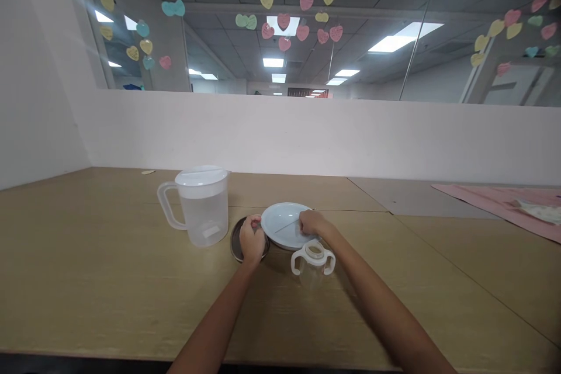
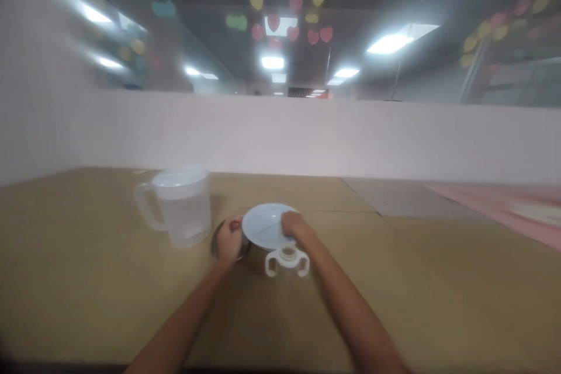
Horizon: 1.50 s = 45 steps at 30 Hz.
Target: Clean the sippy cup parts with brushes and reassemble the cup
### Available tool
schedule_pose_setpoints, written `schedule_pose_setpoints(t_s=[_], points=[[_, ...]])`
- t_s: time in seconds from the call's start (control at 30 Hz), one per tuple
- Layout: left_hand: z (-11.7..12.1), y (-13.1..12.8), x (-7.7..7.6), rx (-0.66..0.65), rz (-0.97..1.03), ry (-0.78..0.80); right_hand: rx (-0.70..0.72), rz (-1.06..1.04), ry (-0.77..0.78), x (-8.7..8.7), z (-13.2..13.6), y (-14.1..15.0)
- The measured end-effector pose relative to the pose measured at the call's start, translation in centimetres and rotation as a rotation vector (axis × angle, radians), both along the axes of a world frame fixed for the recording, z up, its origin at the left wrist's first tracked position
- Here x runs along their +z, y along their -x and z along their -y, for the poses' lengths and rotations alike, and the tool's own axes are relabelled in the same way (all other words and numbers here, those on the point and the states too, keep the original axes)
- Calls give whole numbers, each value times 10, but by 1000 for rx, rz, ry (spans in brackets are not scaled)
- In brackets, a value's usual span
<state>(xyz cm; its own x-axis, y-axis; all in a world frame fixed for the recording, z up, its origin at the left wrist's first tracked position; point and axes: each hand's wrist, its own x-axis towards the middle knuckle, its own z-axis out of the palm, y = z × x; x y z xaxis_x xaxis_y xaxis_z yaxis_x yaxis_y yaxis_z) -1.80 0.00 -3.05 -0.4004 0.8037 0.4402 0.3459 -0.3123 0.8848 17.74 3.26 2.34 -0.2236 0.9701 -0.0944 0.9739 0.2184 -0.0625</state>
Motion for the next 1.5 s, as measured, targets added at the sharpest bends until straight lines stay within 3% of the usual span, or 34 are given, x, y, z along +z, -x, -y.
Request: schedule_pose_setpoints(t_s=[0.23,0.53,0.67,0.77,0.83,0.97,1.13,1.5], points=[[0,-1,-2,-30,10,-8,128,-154,83,-7,-6,-6],[3,0,3,-71,0,10,343,-566,204,-17,-8,7],[2,1,3,-75,1,20,303,-929,70,7,1,9],[0,1,2,-53,17,30,245,-1430,-29,40,19,3],[-2,0,1,-29,31,35,268,-1559,-29,63,36,-3],[-3,1,0,21,57,25,375,-1332,128,96,72,-19],[-3,3,0,68,87,-22,557,-903,417,106,89,-23],[7,6,12,200,87,-195,561,-841,380,112,94,-20]])
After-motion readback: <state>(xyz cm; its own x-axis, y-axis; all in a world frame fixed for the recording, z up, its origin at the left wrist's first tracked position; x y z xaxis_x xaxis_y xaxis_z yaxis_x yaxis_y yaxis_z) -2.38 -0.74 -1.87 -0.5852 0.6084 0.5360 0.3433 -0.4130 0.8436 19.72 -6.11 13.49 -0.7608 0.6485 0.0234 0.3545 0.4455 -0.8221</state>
